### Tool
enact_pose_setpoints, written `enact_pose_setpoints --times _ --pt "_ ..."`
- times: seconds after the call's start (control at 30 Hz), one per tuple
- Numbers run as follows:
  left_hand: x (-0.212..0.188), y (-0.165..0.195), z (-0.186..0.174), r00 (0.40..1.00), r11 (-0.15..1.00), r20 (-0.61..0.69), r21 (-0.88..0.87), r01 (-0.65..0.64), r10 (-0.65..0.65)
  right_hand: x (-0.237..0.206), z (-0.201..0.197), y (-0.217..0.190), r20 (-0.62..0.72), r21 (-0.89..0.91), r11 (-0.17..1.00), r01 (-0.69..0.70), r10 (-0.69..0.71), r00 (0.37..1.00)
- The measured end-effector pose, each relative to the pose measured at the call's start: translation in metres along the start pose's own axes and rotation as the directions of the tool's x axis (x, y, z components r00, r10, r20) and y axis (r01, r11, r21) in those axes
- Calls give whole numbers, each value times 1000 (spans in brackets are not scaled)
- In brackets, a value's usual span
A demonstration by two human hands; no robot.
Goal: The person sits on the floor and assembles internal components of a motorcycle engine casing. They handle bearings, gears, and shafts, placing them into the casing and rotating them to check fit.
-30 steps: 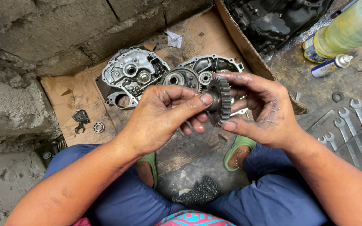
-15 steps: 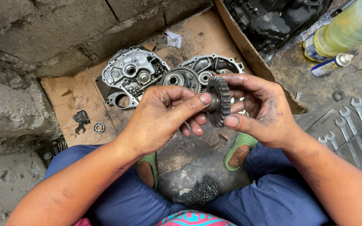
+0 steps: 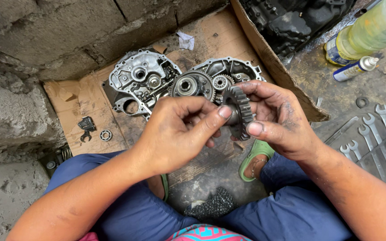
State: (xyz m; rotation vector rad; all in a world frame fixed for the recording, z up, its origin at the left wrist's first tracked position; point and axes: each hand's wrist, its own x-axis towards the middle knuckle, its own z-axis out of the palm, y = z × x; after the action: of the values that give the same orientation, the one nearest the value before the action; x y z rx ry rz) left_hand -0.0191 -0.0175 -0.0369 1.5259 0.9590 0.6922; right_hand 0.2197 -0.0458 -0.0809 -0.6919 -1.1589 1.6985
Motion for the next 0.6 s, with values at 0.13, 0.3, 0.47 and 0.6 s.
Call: enact_pose_setpoints --times 0.13,0.3,0.47,0.6 --pt "-3 7 -8 916 880 -94 329 -342 391 1 2 0 19 -36 996 -76 77 997" --pt "0 8 -15 895 855 -59 328 -401 443 5 8 4 -90 -200 975 -102 85 992" --pt "0 9 -19 879 811 -27 402 -426 475 7 11 3 -134 -247 953 -175 145 980" --pt "-4 12 -25 745 518 95 661 -543 660 10 15 4 -162 -348 912 -218 171 972"
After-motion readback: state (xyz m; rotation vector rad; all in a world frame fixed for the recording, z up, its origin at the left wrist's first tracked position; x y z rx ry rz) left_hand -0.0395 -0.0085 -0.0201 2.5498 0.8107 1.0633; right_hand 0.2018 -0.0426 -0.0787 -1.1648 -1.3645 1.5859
